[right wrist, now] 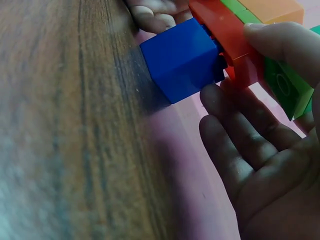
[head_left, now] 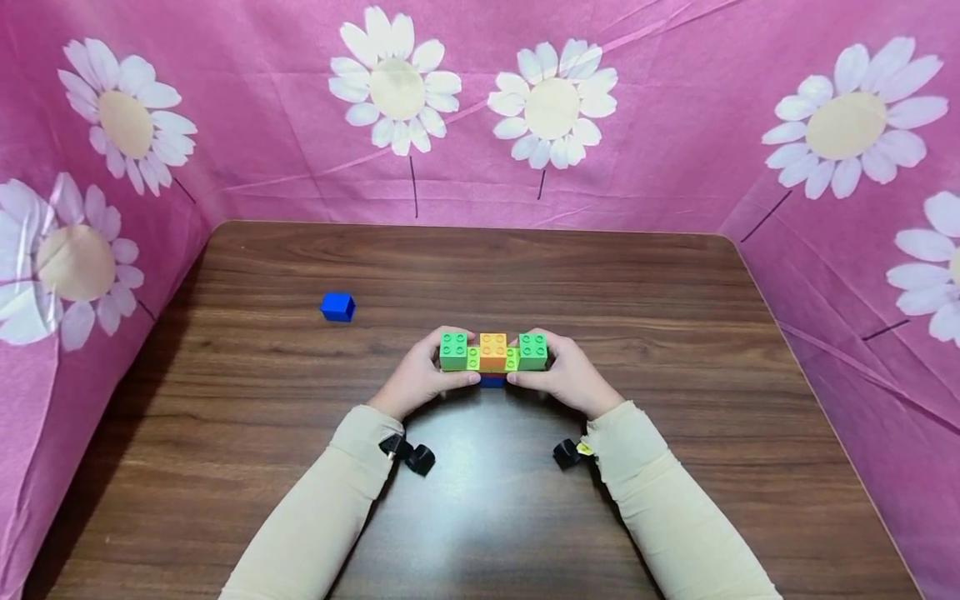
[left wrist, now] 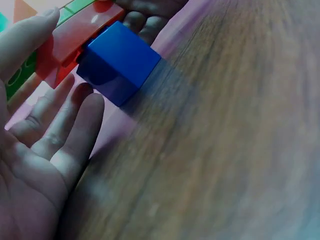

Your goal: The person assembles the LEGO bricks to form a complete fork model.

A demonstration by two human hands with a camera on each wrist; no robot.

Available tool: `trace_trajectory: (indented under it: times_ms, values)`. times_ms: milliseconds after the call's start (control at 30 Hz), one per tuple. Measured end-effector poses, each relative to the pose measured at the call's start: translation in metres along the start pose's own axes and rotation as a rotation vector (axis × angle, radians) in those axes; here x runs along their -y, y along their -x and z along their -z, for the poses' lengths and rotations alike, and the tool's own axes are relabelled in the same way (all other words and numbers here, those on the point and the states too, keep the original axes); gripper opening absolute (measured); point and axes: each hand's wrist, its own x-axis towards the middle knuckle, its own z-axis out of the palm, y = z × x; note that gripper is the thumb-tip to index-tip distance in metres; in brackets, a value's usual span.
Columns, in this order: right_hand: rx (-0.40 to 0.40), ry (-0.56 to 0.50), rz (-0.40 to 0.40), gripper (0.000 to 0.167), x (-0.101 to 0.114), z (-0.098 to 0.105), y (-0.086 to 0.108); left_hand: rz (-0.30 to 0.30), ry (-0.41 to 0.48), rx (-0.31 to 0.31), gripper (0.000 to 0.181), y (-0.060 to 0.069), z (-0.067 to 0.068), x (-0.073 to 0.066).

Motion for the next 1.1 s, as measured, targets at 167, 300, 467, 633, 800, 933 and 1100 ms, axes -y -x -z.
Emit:
trace_trajectory:
  times_ms: [167, 300, 467, 633, 800, 933, 1100]
  values:
    - [0.003, 0.0, -0.001, 0.039, 0.0, 0.0, -0.001, -0.051, -0.025, -0.034, 0.045, 0.001, -0.003, 0.0]
    - [0.007, 0.003, -0.025, 0.041, 0.001, 0.0, -0.001, -0.06, -0.032, -0.042, 0.044, 0.0, -0.005, 0.0]
    - [0.003, 0.006, -0.042, 0.043, 0.0, 0.0, -0.001, -0.048, -0.037, -0.034, 0.045, 0.0, -0.006, 0.0]
    - [-0.002, -0.01, -0.054, 0.043, 0.0, -0.001, 0.0, -0.018, -0.057, -0.03, 0.046, -0.001, -0.005, 0.001]
    - [-0.004, -0.024, -0.052, 0.043, -0.001, -0.002, 0.0, 0.003, -0.073, -0.023, 0.047, -0.001, -0.003, -0.003]
    - [-0.005, -0.012, -0.057, 0.043, -0.001, -0.004, 0.0, 0.016, -0.067, -0.009, 0.045, 0.006, -0.002, -0.02]
    - [0.009, 0.027, -0.056, 0.039, 0.019, -0.002, 0.003, -0.003, -0.064, -0.007, 0.043, 0.012, -0.002, -0.036]
